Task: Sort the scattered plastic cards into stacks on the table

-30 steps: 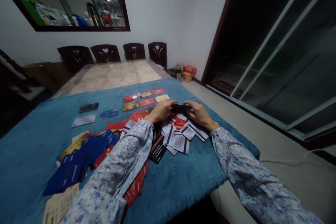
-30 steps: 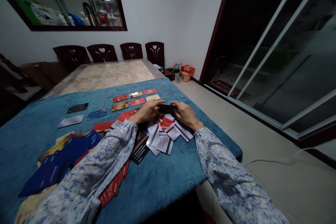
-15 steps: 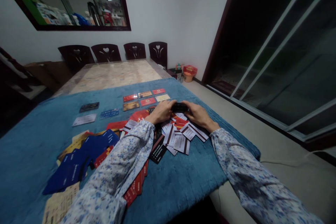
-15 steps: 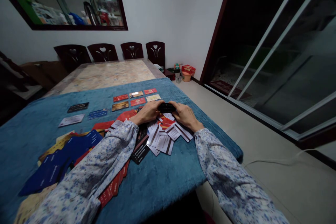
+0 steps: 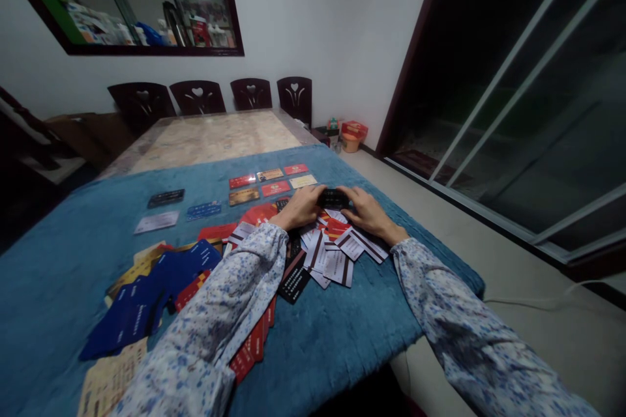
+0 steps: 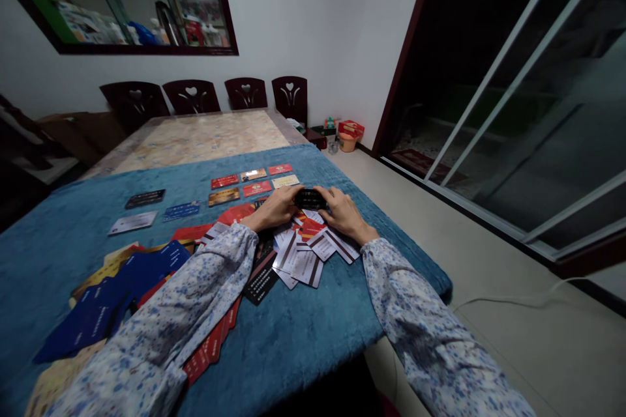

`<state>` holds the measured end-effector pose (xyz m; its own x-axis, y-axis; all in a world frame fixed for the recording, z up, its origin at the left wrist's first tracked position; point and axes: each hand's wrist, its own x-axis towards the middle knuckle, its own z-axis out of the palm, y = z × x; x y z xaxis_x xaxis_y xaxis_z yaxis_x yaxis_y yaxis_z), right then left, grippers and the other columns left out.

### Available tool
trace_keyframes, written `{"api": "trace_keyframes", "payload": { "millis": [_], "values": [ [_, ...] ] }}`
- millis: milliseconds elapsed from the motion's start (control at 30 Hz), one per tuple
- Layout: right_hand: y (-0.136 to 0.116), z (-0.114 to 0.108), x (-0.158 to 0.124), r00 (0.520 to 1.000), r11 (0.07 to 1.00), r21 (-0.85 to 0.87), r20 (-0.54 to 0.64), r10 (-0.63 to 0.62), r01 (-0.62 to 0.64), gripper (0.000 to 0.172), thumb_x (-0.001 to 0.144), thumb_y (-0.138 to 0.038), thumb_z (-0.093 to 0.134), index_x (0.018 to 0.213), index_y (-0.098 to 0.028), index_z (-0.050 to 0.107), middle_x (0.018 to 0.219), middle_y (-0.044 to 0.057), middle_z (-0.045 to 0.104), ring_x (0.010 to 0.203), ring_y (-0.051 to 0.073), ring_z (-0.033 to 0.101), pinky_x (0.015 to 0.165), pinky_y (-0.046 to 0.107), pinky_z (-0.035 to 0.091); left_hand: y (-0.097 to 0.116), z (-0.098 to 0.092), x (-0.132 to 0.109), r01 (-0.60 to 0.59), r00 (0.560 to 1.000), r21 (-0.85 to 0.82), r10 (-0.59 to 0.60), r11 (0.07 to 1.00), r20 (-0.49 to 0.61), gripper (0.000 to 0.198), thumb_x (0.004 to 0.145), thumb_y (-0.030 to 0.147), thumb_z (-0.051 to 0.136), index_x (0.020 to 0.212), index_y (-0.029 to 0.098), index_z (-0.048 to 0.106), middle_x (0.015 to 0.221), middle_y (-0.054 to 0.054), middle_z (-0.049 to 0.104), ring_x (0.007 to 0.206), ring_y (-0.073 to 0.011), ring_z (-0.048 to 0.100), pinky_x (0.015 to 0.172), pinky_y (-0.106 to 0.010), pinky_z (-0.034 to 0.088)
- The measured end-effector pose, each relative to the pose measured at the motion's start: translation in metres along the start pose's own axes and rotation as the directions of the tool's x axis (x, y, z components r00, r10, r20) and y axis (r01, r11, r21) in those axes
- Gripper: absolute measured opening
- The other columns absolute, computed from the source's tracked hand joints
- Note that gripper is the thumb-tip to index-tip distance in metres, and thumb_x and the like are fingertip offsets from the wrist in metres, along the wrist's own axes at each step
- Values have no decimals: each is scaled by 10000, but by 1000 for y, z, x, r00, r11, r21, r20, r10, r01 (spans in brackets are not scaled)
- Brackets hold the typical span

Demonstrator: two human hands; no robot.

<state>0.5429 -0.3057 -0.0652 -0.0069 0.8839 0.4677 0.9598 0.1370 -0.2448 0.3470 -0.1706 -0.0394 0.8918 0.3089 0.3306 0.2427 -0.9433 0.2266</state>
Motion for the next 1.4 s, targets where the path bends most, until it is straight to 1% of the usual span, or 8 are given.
{"api": "trace_keyframes", "payload": {
  "millis": [233, 367, 700, 833, 1000, 1167, 1300, 1400],
  "values": [
    [5, 4, 1, 1000, 1000, -19, 2, -1, 1, 604, 910, -240, 591, 1499, -197, 468, 1193, 151, 628, 1101, 314, 614, 951, 467, 529, -2, 2, 1, 3, 1000, -5, -3, 1000, -12, 610, 800, 115, 602, 1406, 121, 532, 1256, -194, 643, 1176, -323, 617, 1025, -441, 516],
    [7, 4, 2, 1000, 1000, -30, -1, 0, 0, 608, 918, -268, 591, 1504, -183, 454, 1197, 164, 632, 1103, 326, 617, 951, 490, 531, -4, 3, 2, 9, 1000, -2, -9, 1000, -25, 624, 780, 114, 623, 1396, 152, 531, 1262, -173, 626, 1194, -315, 603, 1044, -444, 508],
    [14, 9, 1, 999, 1000, 2, -27, -29, 29, 635, 913, -280, 562, 1522, -178, 413, 1237, 180, 623, 1135, 346, 609, 965, 528, 538, 7, -10, 0, 35, 999, 82, -38, 996, 38, 562, 819, 159, 620, 1375, 161, 542, 1232, -167, 627, 1199, -335, 595, 1046, -477, 499],
    [15, 7, 2, 998, 999, 13, -34, -49, 49, 616, 914, -290, 566, 1504, -169, 443, 1230, 182, 609, 1135, 344, 591, 977, 534, 532, 8, -12, 1, 49, 996, 132, -58, 990, 64, 524, 862, 194, 608, 1380, 166, 536, 1252, -164, 610, 1207, -332, 583, 1044, -473, 485],
    [10, 0, 2, 996, 995, -70, -51, -76, 72, 592, 913, -319, 599, 1477, -170, 503, 1278, 196, 571, 1146, 352, 553, 968, 534, 526, 9, -14, 0, 47, 995, 179, -61, 983, 73, 458, 892, 235, 613, 1344, 183, 559, 1257, -162, 580, 1223, -328, 548, 1017, -474, 473],
    [3, -4, 3, 995, 985, -147, -7, -96, 94, 567, 930, -329, 588, 1471, -175, 520, 1310, 197, 572, 1148, 352, 540, 921, 511, 532, 10, -22, -3, 31, 996, 205, -49, 978, 80, 375, 928, 318, 626, 1281, 198, 595, 1293, -157, 561, 1213, -317, 531, 985, -471, 464],
    [-4, -8, 10, 991, 979, -154, 27, -130, 132, 534, 935, -346, 588, 1441, -179, 545, 1299, 191, 586, 1141, 343, 541, 891, 488, 536, 8, -32, -9, 42, 993, 210, -64, 977, 96, 401, 922, 408, 660, 1251, 184, 610, 1290, -159, 571, 1198, -321, 529, 979, -470, 456],
    [-11, -12, 18, 985, 973, -158, 58, -163, 171, 513, 933, -354, 589, 1410, -165, 568, 1272, 199, 602, 1108, 344, 544, 874, 494, 532, 6, -41, -16, 53, 991, 235, -80, 971, 110, 370, 927, 367, 638, 1246, 180, 611, 1279, -159, 580, 1186, -319, 526, 963, -466, 462]
  ]
}}
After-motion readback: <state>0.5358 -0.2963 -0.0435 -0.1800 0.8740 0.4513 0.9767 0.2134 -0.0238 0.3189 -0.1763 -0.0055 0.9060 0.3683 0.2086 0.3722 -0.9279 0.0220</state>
